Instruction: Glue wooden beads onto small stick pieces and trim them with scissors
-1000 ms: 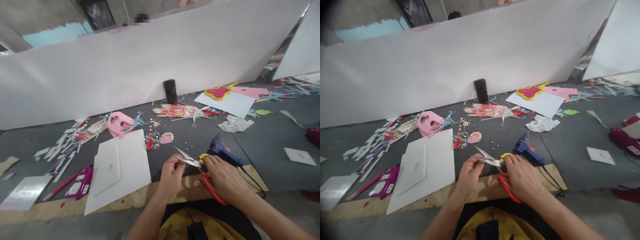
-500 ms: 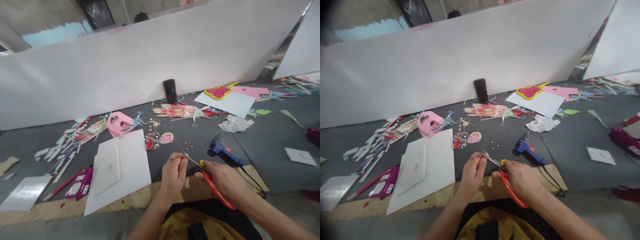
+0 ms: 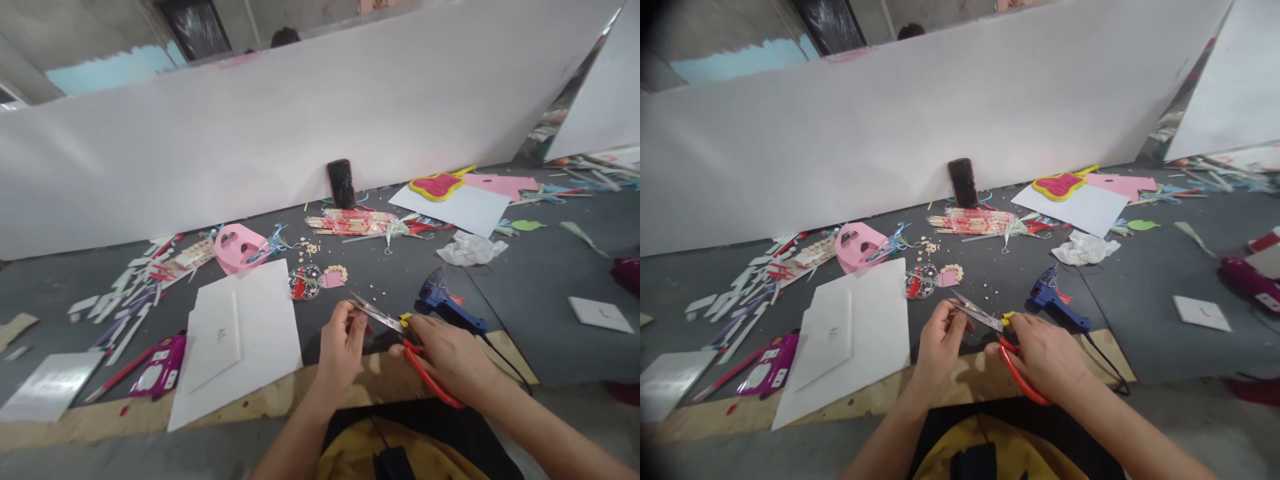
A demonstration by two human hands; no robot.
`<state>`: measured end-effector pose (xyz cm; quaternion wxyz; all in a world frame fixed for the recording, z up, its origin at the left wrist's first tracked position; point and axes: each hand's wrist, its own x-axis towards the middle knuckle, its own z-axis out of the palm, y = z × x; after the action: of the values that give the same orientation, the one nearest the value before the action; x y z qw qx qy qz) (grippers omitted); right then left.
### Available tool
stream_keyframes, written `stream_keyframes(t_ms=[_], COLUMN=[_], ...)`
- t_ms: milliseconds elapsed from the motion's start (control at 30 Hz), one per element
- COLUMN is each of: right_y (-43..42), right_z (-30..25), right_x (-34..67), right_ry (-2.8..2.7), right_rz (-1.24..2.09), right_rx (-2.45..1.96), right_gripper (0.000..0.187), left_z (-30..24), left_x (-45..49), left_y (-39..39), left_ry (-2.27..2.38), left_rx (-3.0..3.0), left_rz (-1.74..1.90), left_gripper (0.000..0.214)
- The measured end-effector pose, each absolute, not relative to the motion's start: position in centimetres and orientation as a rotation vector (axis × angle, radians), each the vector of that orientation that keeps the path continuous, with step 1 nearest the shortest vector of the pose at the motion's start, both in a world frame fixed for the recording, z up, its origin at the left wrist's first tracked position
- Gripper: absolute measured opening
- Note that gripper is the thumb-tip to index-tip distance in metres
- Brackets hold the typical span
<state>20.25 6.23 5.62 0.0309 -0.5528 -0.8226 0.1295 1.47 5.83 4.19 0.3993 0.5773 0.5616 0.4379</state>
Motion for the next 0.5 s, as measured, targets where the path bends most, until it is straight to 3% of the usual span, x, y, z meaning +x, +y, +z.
stream_keyframes(t_ms=[267,500], right_y=[5.95,5.79], right_z=[5.33,5.08], right_x=[20.37,20.61], right_ry=[-2.553,-2.570], right_rz=[0.266,0.209], right_rx=[-1.650,-1.591], right_gripper=[0.040,0.041], left_z=[4.36,3.77], left_x=[1.57,1.79], left_y=[5.66,5.40], left_ry=[1.299,1.207], left_rx=[1.335,1.186], left_rz=[1.147,1.110], left_gripper=[0.025,0.029])
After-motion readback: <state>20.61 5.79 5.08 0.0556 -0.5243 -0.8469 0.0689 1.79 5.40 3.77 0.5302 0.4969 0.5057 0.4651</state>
